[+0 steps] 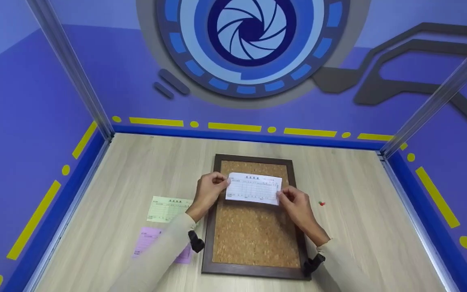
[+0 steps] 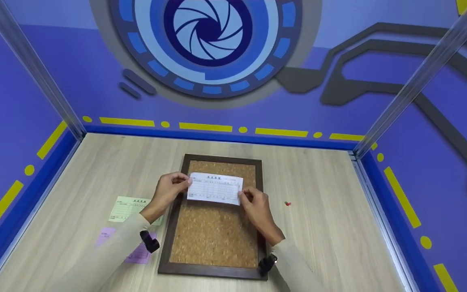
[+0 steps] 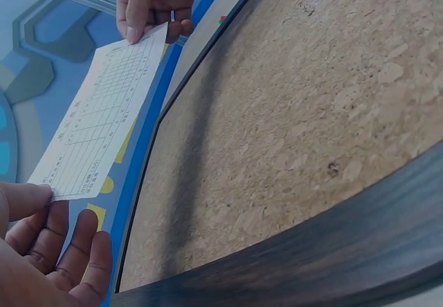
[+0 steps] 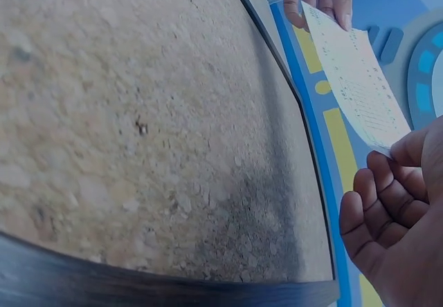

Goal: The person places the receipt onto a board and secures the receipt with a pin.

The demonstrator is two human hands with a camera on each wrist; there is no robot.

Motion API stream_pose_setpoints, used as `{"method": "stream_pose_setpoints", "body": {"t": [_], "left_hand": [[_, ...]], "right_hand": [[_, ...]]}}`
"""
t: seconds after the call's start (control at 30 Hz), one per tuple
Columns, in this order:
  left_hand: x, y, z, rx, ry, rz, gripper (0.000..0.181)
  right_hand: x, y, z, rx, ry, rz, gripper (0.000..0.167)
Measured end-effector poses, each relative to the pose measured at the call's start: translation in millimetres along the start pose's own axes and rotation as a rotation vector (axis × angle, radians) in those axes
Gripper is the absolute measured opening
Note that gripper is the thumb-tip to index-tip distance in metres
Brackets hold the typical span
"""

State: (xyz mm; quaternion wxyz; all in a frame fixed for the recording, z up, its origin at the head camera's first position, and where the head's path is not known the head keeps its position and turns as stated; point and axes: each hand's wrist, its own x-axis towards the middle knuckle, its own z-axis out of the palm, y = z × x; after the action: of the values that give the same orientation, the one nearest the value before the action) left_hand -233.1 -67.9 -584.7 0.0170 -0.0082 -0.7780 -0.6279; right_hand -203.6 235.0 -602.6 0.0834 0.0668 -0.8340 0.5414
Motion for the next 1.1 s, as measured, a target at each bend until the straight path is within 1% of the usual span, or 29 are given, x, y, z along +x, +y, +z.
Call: {"method": "stream_pose_setpoints", "body": {"t": [0.23,0.4,0.53,0.6,0.7,0.8,0.87,0.97,1.1], "left_hand": [[3.8,-7.1,7.3,0.028,0.003,-0.003,0.004],[6.3,-12.3,13.0,0.023,-0.001,-0.022,0.005],[10.0,-16.1,19.0,0.047,0.007,-0.025,0.006],[11.3,-16.5,21.1,0.059,0.010,-0.028,0.006],[14.0,-17.3,23.9,0.073,0.004,-0.050,0.006],[17.3,-19.0,25.4,0.112,-0.001,-0.063,0.006],[20.0,-21.5,25.9,0.151,0.004,-0.062,0.006],[23.8,-25.0,25.8,0.206,0.017,-0.061,0.006],[29.1,-28.8,25.8,0.237,0.024,-0.056,0.005]], "right_hand": [[3.2,7,-2,-0.004,-0.011,0.051,0.009],[5.9,16,-3,0.009,-0.021,0.087,0.011],[7.5,22,-3,0.020,-0.026,0.108,0.013],[8.4,24,-3,0.015,-0.020,0.114,0.013],[10.9,27,-3,-0.002,-0.004,0.115,0.015],[13.3,29,-3,-0.026,0.006,0.125,0.016],[15.0,30,-2,-0.044,-0.007,0.137,0.016],[18.3,31,-2,-0.082,-0.049,0.155,0.015],[24.4,31,-2,-0.128,-0.094,0.169,0.016]]}}
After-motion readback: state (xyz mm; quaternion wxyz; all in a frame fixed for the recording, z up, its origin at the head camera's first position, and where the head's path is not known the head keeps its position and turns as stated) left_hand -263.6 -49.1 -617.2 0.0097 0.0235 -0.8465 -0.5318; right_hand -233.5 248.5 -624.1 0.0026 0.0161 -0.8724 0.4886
